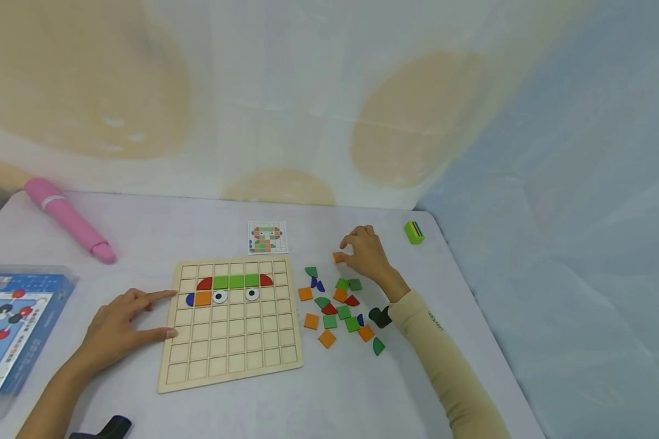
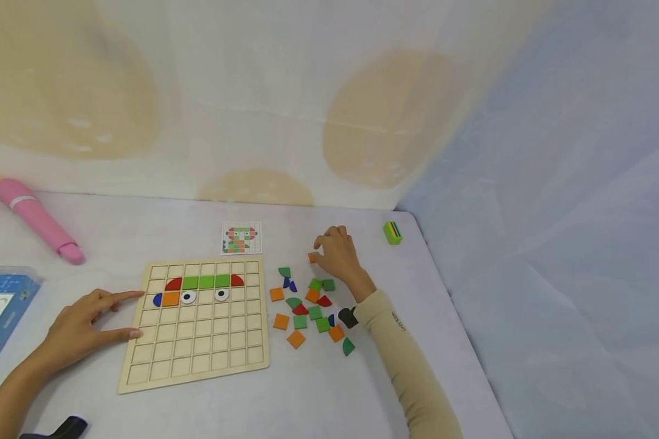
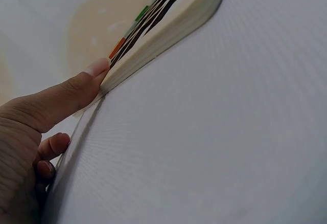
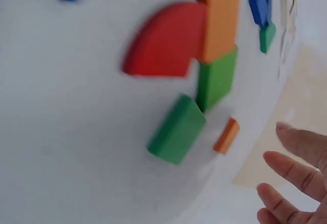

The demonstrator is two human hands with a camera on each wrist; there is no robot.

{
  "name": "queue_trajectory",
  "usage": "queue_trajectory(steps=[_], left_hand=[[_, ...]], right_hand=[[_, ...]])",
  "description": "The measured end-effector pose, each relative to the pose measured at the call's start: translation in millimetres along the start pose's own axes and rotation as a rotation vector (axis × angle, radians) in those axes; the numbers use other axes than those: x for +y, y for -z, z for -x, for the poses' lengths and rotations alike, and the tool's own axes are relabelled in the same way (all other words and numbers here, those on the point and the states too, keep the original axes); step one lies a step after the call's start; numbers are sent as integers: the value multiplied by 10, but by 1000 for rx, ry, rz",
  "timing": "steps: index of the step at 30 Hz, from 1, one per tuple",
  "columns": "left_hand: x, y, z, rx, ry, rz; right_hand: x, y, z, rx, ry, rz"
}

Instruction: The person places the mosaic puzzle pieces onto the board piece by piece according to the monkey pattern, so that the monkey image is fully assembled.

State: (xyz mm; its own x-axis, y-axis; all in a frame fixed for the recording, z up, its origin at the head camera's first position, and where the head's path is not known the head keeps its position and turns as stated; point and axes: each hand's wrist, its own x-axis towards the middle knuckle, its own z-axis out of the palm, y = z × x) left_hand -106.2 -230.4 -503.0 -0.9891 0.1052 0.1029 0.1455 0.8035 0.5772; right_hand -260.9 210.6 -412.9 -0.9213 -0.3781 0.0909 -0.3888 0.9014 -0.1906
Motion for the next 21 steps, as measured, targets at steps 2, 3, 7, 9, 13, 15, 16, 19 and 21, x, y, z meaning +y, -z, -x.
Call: queue_trajectory(steps=[2, 3, 7, 9, 13, 15, 16, 19, 21], left_hand=[[2, 3, 2, 1, 0, 0], [4, 6, 2, 2, 1, 0], [1, 6, 7, -13, 10, 11], [-8, 2, 10, -13, 13, 10], [-27, -3, 26, 2, 6, 6], [-30, -3, 31, 16, 1, 6], [-31, -2, 33, 19, 0, 8], [-29, -8, 35, 22, -1, 11], [-27, -15, 35, 18, 0, 12]], right_hand=[[-25, -37, 24, -3, 19, -16], [-59, -57, 34, -4, 33, -26], [-290, -115, 53, -15, 86, -45], [-437, -132, 48, -23, 121, -52], [-760, -162, 36, -51, 206, -48], [-931, -179, 41, -72, 246, -58], [-1009, -198, 45, -81, 267, -55], [-1213, -270, 59, -104, 317, -23], [-1312, -334, 70, -110, 340, 23]])
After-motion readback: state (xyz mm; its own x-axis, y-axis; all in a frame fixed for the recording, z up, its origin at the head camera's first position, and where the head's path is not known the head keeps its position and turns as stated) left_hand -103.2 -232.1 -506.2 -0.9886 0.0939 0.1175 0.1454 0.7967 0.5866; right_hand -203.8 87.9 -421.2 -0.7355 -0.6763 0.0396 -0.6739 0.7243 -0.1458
